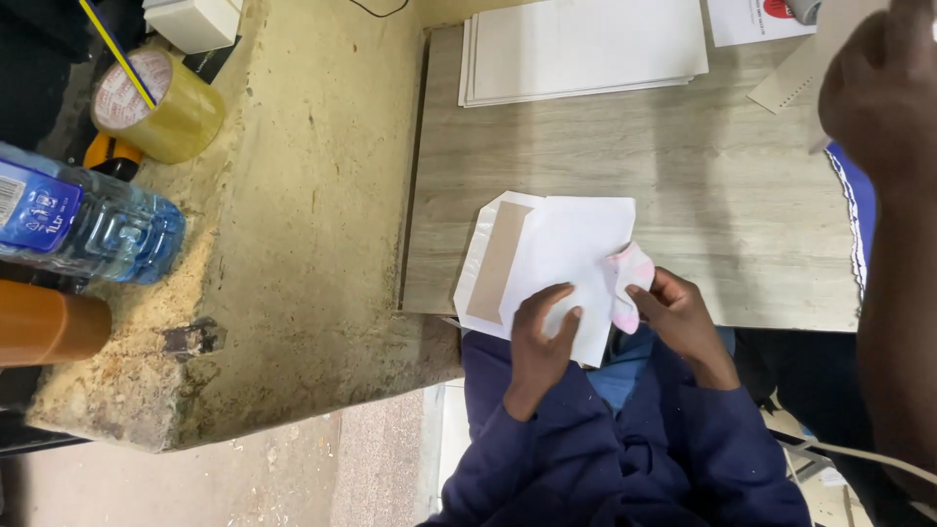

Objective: The person wipes a white sheet of paper with a cloth, then picks up a paper frame and wipes it with a pink cloth. They continue to wipe the frame and the paper sheet, flipping the paper over to clean both sides.

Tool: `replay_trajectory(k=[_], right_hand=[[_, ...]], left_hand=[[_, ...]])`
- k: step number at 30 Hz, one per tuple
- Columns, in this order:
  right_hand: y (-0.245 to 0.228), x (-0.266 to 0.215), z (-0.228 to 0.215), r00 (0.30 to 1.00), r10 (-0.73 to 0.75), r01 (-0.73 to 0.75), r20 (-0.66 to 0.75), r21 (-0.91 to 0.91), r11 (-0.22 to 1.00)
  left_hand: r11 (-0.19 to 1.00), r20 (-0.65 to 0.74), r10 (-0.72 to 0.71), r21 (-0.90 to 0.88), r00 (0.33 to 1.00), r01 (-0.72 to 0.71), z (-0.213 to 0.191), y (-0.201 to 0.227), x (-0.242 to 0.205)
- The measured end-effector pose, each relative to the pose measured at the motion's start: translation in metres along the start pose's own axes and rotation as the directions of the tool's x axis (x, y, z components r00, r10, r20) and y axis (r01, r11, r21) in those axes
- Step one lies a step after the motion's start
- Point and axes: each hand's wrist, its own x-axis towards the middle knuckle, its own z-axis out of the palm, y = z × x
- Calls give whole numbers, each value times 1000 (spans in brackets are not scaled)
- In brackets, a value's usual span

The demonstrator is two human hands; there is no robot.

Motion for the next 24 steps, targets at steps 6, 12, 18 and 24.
replay_trajectory(k=[6, 12, 18, 24], right_hand=[[23, 50, -58, 993, 105, -112, -43, -190, 975], [-54, 111, -35, 986, -82, 58, -143, -160, 985], [-17, 65, 19, 996, 33, -70, -80, -529, 846], [1, 42, 9, 998, -24, -23, -58, -702, 712]], left_hand=[[879, -542, -270, 200, 796, 433, -96, -72, -29], [488, -116, -861, 94, 496, 868, -127, -49, -25], [365, 216, -863, -357, 456, 860, -74, -120, -43], [277, 197, -852, -616, 485, 737, -61, -107, -29]])
